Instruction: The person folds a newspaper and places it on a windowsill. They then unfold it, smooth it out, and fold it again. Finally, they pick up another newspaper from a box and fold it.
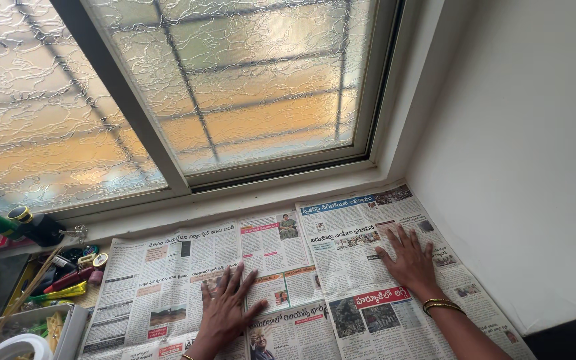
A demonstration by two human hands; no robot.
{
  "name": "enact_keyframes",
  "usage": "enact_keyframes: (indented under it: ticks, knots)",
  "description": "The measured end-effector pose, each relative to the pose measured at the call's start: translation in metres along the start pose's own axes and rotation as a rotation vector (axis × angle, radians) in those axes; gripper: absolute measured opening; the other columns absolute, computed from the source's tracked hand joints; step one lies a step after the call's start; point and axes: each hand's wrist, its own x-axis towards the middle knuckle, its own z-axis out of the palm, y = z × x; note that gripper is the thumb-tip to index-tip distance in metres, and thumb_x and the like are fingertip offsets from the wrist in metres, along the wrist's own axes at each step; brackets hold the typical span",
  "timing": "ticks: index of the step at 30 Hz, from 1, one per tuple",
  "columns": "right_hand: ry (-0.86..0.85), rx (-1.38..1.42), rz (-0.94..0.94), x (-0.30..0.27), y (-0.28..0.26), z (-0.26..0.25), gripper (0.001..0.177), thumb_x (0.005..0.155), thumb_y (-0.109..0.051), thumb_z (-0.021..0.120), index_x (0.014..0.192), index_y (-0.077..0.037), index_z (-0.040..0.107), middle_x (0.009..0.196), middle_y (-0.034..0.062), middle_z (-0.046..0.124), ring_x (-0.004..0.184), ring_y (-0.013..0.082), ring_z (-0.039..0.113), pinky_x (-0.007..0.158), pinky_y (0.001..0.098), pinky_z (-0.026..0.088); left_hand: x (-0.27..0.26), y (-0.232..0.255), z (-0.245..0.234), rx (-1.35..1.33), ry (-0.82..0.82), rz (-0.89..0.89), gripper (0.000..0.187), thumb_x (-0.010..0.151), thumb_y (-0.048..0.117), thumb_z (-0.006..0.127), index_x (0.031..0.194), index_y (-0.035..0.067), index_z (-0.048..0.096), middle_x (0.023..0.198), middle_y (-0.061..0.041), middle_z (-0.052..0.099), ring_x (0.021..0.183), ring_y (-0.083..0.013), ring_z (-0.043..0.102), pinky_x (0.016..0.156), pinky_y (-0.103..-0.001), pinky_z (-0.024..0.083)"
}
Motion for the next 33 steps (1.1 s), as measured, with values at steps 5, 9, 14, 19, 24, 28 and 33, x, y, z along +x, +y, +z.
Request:
enact_keyframes:
  ticks: [5,9,14,19,24,28,33]
  knots:
    - [-0.006,0.061,-0.006,-0.002,0.004,-0.007,0.08,0.09,-0.08,0.03,0.158,-0.039,0.027,0.17,-0.0061,0.015,0.156,0.0237,0.013,0.124,0.0608,0.007,0.002,-0.004,0.009,0.043,0.0,-0.015,0.093,0.078,0.09,0.019,0.16,0.047,0.014,0.172,0.007,-0.001,0.158,-0.0204,-0.005,0.119,-0.069,-0.013]
    - [-0.006,0.061,-0.033,-0.004,0.006,-0.013,0.078,0.091,-0.08,0.03,0.158,-0.041,0.024,0.17,-0.0078,0.013,0.156,0.0229,0.011,0.124,0.0586,0.005,0.003,-0.007,0.014,0.04,0.013,0.001,0.092,0.078,0.088,0.016,0.16,0.046,0.014,0.172,0.005,-0.001,0.157,-0.0223,-0.005,0.118,-0.069,-0.015]
    - [-0.008,0.009,-0.055,-0.005,0.012,-0.02,0.077,0.093,-0.074,0.028,0.159,-0.034,0.023,0.17,-0.0037,0.013,0.156,0.024,0.011,0.125,0.057,0.006,0.002,-0.004,0.011,0.055,0.017,-0.004,0.092,0.078,0.088,0.015,0.16,0.046,0.014,0.172,0.004,-0.001,0.157,-0.0244,-0.005,0.116,-0.07,-0.015]
    - [0.178,0.129,-0.331,-0.05,-0.024,-0.025,0.076,0.101,-0.067,0.025,0.159,-0.017,0.026,0.167,0.0056,0.022,0.156,0.0273,0.015,0.126,0.0556,0.008,0.002,0.01,-0.013,0.158,-0.034,0.001,0.082,0.089,0.08,0.027,0.158,0.036,0.025,0.171,-0.001,0.007,0.158,-0.0247,0.004,0.12,-0.071,-0.007]
    - [-0.302,0.155,-0.366,-0.124,-0.091,-0.074,0.094,0.092,-0.079,0.042,0.161,-0.022,0.016,0.17,0.0091,0.007,0.157,0.0301,0.002,0.124,0.0615,-0.001,0.045,0.056,-0.028,0.004,0.202,0.31,0.071,0.098,0.066,0.036,0.153,0.021,0.037,0.167,-0.005,0.024,0.157,-0.0246,0.02,0.125,-0.065,0.008]
    - [-0.396,0.112,-0.348,-0.149,-0.123,-0.11,0.102,0.085,-0.073,0.057,0.163,-0.024,0.013,0.17,0.0168,0.001,0.156,0.0434,-0.003,0.12,0.0719,-0.001,0.065,0.113,-0.008,-0.134,0.133,0.422,0.077,0.098,0.068,0.033,0.159,0.021,0.027,0.169,-0.008,0.016,0.156,-0.0273,0.014,0.123,-0.063,0.006]
    - [-0.375,0.162,-0.331,-0.165,-0.126,-0.112,0.098,0.084,-0.058,0.065,0.162,-0.021,0.018,0.169,0.0204,0.003,0.154,0.0502,-0.001,0.117,0.0781,0.001,0.068,0.137,0.007,-0.132,0.014,0.349,0.076,0.098,0.067,0.032,0.161,0.027,0.023,0.172,-0.005,0.009,0.158,-0.0265,0.006,0.121,-0.067,-0.002]
